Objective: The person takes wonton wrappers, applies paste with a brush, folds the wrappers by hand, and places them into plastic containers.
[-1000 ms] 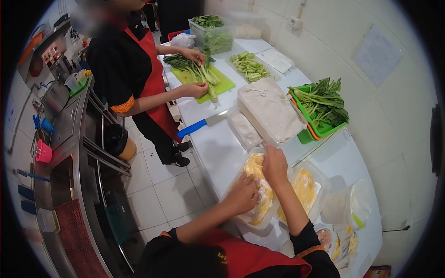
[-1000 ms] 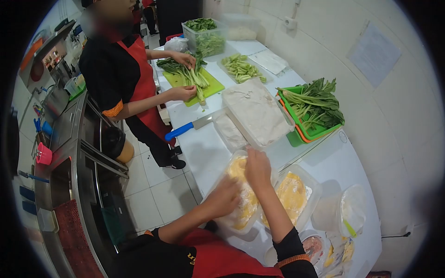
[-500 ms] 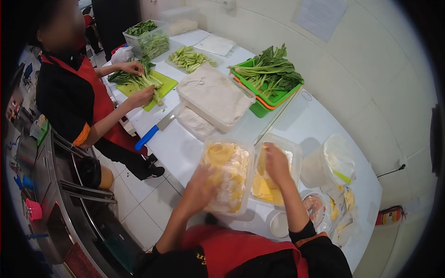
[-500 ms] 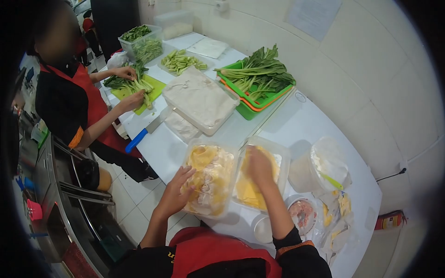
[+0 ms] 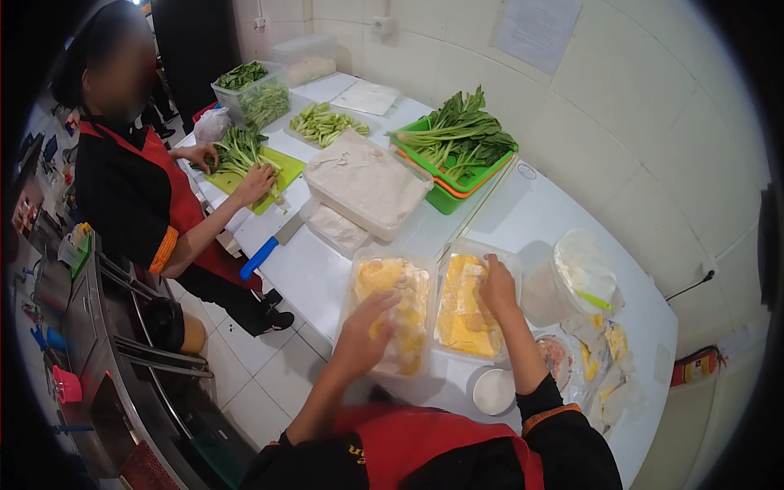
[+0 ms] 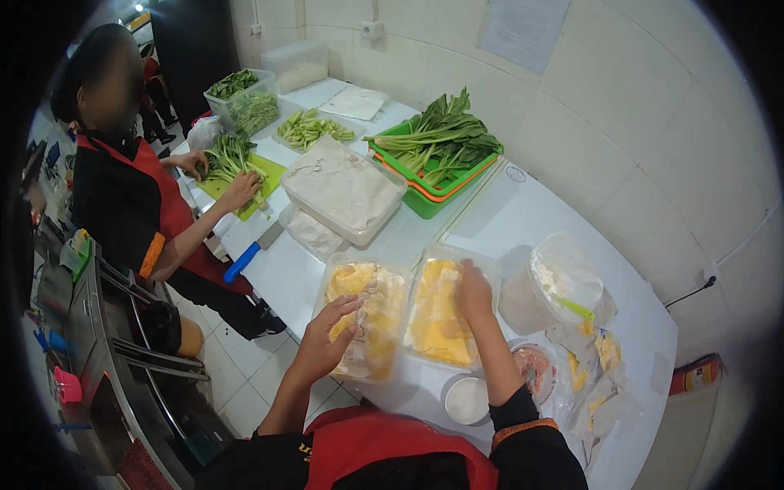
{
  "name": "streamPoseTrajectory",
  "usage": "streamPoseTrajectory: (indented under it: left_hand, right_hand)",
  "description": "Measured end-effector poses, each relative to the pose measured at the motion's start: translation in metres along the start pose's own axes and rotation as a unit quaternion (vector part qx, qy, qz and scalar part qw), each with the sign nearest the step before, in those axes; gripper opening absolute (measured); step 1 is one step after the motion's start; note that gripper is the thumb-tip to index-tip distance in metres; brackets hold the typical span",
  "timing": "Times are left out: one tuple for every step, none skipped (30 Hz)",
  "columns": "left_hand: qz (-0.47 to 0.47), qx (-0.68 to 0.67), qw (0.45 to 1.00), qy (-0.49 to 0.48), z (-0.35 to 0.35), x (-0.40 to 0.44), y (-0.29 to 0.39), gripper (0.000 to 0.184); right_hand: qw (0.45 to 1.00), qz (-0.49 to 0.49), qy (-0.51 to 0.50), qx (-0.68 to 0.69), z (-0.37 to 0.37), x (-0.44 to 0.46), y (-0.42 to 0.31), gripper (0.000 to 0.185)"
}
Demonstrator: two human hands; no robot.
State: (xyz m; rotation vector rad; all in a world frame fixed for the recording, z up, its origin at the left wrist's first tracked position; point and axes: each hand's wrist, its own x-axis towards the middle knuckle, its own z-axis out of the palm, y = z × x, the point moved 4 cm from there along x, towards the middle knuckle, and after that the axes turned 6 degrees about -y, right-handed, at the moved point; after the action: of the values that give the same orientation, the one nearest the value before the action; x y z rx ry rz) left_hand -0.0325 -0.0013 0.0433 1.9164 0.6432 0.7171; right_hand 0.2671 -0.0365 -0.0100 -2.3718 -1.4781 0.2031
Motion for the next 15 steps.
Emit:
streamPoseTrajectory:
  left_hand:
    - [0.002,-0.024,1.0,-0.006,0.002,0.0,-0.003,0.039]
    - [0.005,-0.048,0.999,-0.011,0.004,0.001,-0.005,0.039]
    - [-0.021,-0.109,0.994,-0.021,0.008,0.003,-0.007,0.038]
    - [-0.047,-0.171,0.984,-0.031,0.014,0.006,-0.009,0.038]
    - [-0.073,-0.231,0.969,-0.042,0.022,0.008,-0.01,0.037]
    - [-0.065,-0.262,0.962,-0.043,0.03,0.012,-0.01,0.041]
    - [-0.057,-0.292,0.954,-0.045,0.042,0.017,-0.009,0.047]
    - [-0.048,-0.322,0.944,-0.048,0.052,0.021,-0.006,0.054]
    - [-0.075,-0.413,0.904,-0.084,0.067,0.021,-0.002,0.059]
    - [-0.101,-0.5,0.852,-0.119,0.082,0.019,0.003,0.065]
    - [-0.127,-0.579,0.79,-0.153,0.094,0.016,0.007,0.071]
    - [-0.127,-0.626,0.749,-0.178,0.099,0.014,0.013,0.073]
    - [-0.128,-0.67,0.703,-0.202,0.103,0.013,0.019,0.075]
    - [-0.13,-0.711,0.654,-0.224,0.107,0.011,0.024,0.077]
    - [-0.133,-0.75,0.601,-0.244,0.11,0.009,0.029,0.08]
  right_hand:
    - [1.0,-0.014,0.004,0.013,-0.005,-0.001,0.003,0.047]
    - [0.999,-0.028,0.008,0.025,-0.011,-0.002,0.003,0.047]
    - [0.995,-0.046,-0.034,0.075,-0.024,-0.007,-0.007,0.048]
    - [0.987,-0.064,-0.077,0.125,-0.046,-0.016,-0.026,0.049]
    - [0.974,-0.08,-0.119,0.175,-0.067,-0.027,-0.043,0.049]
    - [0.955,-0.09,-0.159,0.233,-0.086,-0.037,-0.057,0.049]
    - [0.931,-0.099,-0.197,0.291,-0.104,-0.048,-0.071,0.048]
    - [0.902,-0.108,-0.232,0.347,-0.115,-0.058,-0.081,0.048]
    - [0.884,-0.12,-0.233,0.386,-0.123,-0.066,-0.087,0.047]
    - [0.865,-0.134,-0.233,0.424,-0.129,-0.074,-0.092,0.047]
    - [0.844,-0.148,-0.232,0.461,-0.133,-0.081,-0.097,0.046]
    - [0.884,-0.16,-0.186,0.397,-0.137,-0.086,-0.1,0.045]
    - [0.918,-0.17,-0.138,0.33,-0.141,-0.092,-0.103,0.044]
    - [0.945,-0.177,-0.09,0.26,-0.143,-0.098,-0.103,0.043]
    - [0.951,-0.171,-0.031,0.254,-0.146,-0.104,-0.096,0.041]
